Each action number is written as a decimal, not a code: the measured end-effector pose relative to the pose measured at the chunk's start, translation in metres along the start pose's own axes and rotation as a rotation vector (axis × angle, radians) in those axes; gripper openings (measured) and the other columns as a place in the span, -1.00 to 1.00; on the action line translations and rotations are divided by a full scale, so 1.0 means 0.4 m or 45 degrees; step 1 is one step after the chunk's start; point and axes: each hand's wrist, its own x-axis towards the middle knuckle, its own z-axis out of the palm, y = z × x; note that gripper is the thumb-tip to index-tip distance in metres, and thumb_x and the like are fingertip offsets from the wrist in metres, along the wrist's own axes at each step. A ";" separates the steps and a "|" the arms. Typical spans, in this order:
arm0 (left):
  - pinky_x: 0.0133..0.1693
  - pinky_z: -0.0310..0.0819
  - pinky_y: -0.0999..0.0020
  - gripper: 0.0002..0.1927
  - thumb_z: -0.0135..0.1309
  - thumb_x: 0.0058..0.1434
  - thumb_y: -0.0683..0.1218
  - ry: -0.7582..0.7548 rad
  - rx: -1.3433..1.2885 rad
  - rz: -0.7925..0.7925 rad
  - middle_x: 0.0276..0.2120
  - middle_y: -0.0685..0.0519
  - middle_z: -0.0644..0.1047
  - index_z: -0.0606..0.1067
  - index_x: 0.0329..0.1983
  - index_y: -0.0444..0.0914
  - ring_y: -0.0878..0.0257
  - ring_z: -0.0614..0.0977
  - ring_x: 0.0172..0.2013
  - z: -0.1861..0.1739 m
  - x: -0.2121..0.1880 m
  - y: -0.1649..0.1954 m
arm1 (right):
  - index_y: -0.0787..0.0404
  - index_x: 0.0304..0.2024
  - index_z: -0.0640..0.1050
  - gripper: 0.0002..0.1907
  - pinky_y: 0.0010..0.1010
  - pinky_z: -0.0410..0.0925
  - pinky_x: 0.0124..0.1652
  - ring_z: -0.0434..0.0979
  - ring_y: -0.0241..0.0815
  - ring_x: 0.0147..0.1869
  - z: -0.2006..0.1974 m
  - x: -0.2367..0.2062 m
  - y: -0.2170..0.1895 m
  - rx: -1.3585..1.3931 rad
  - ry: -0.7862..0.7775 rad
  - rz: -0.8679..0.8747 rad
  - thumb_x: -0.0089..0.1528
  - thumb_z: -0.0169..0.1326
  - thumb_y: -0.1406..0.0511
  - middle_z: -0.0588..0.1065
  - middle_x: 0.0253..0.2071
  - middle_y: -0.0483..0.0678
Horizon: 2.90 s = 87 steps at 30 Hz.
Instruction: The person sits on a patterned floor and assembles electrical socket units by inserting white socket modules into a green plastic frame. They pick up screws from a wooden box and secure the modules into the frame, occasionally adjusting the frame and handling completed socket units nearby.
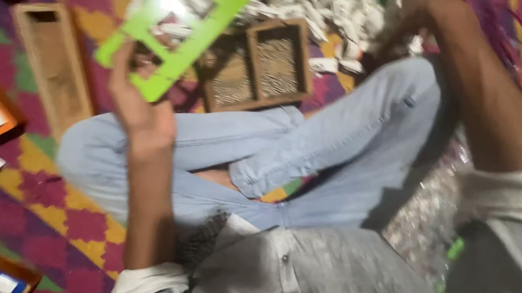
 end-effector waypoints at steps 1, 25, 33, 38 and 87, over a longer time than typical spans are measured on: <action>0.02 0.61 0.20 -0.68 0.00 0.42 -0.05 0.036 0.026 0.012 -0.10 -0.05 0.61 0.46 0.13 -0.33 0.14 0.67 -0.08 0.003 0.003 0.005 | 0.43 0.33 0.27 0.40 0.01 0.42 0.09 0.41 0.52 0.20 -0.005 0.000 -0.018 -0.020 0.009 -0.037 -0.37 0.60 -0.10 0.24 0.26 0.56; 0.04 0.67 0.15 -0.70 0.00 0.41 -0.10 0.078 0.020 0.006 -0.14 -0.09 0.59 0.46 0.08 -0.41 0.12 0.69 -0.10 0.044 -0.015 0.025 | 0.10 0.19 0.54 -0.28 -0.01 0.42 0.06 0.48 0.39 0.08 -0.112 -0.014 -0.096 0.564 0.550 0.010 -0.05 0.39 0.22 0.32 0.14 0.38; -0.15 0.67 0.19 -0.71 0.00 0.39 -0.08 0.098 0.111 -0.012 -0.18 -0.09 0.60 0.45 0.07 -0.35 0.06 0.71 -0.16 0.058 -0.017 0.020 | 0.20 0.07 0.60 -0.47 -0.17 0.43 0.09 0.45 0.14 0.12 -0.142 -0.022 -0.093 0.785 0.757 -0.168 0.03 0.37 0.34 0.29 0.11 0.16; -0.35 0.60 0.23 -0.68 0.01 0.41 -0.04 0.093 0.143 -0.031 -0.19 -0.10 0.60 0.45 0.08 -0.36 0.06 0.72 -0.20 0.061 -0.014 0.024 | 0.33 -0.05 0.62 -0.55 -0.14 0.43 0.02 0.47 0.18 0.08 -0.170 -0.006 -0.101 0.731 1.303 -0.518 -0.02 0.36 0.45 0.37 -0.01 0.20; -0.42 0.48 0.35 -0.63 0.00 0.37 -0.01 0.157 0.208 -0.088 -0.22 -0.08 0.64 0.46 0.10 -0.37 0.14 0.73 -0.23 0.082 -0.026 0.029 | 0.09 -0.20 0.62 -0.77 -0.02 0.39 -0.04 0.48 0.21 0.11 -0.171 -0.027 -0.094 0.410 0.779 -0.290 0.10 0.33 0.39 0.48 0.01 0.12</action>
